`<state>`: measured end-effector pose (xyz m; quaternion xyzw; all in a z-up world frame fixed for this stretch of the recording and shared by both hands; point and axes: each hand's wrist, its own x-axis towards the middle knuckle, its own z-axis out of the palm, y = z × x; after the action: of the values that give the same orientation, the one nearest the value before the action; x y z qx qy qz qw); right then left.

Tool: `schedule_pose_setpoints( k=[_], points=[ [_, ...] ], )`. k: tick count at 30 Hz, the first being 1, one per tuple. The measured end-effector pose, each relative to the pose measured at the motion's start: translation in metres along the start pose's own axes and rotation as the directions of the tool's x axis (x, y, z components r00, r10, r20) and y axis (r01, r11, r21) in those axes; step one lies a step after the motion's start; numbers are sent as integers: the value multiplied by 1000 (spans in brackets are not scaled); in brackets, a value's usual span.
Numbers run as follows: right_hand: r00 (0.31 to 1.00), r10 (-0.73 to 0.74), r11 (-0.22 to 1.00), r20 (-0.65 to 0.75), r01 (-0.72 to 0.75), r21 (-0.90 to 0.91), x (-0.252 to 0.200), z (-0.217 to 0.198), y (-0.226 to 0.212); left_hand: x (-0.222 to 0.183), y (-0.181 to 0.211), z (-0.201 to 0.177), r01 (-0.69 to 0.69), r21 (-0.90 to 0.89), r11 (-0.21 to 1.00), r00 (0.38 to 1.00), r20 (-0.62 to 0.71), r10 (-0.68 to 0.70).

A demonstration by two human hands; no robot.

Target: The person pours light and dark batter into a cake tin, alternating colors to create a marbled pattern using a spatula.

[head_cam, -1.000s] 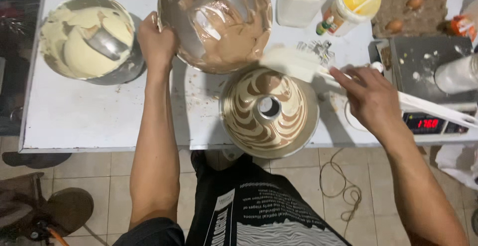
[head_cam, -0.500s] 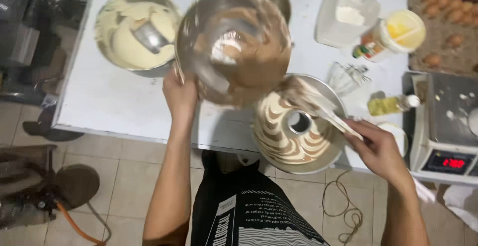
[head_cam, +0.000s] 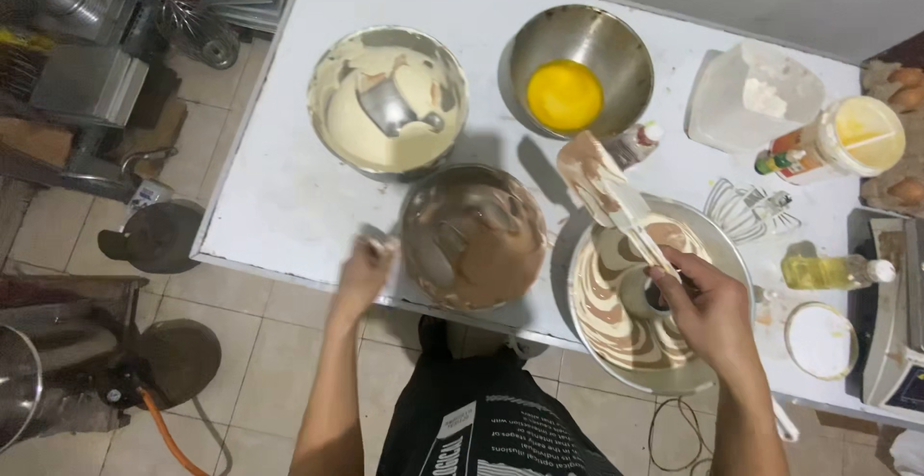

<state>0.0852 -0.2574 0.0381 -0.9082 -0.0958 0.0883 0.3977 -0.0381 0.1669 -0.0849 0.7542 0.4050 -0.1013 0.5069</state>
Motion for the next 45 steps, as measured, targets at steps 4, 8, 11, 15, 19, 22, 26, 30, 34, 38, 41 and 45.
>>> schedule_pose_setpoints(
  k=[4,8,11,15,19,22,26,30,34,38,41,45],
  points=[
    [925,-373,881,-71,329,-339,30,36,-57,11,72,-63,-285,-177,942,875,-448,181],
    [800,-594,649,-79,419,-634,106,114,-102,161,48,-56,-532,-108,840,673,-656,341],
    [825,-563,550,50,419,-722,166,169,-143,214,52,-58,-516,-16,856,630,-684,367],
    [794,-538,379,283,528,-760,242,239,-173,199,63,-62,-584,5,812,644,-606,467],
    [393,-738,159,549,891,-425,263,261,-173,156,93,-83,-613,-61,788,692,-522,498],
    [583,-447,48,678,773,-633,244,211,-207,171,86,-89,-622,-114,775,715,-486,502],
    [611,-529,98,589,734,-672,269,197,-206,133,114,-94,-586,-284,759,761,-516,394],
    [410,-514,-38,753,866,-498,273,243,-186,137,128,-104,-577,-276,768,784,-452,426],
    [450,-581,60,679,855,-516,244,175,-237,178,111,-105,-546,-294,785,816,-398,419],
    [460,-670,49,583,811,-583,272,212,-231,241,89,-87,-543,-378,750,831,-374,413],
    [427,-417,-111,802,852,-511,260,257,-212,220,115,-107,-440,-530,725,897,-284,338],
    [644,-312,-20,699,731,-683,232,201,-276,225,110,-112,-496,-6,868,857,-165,489]
  ],
)
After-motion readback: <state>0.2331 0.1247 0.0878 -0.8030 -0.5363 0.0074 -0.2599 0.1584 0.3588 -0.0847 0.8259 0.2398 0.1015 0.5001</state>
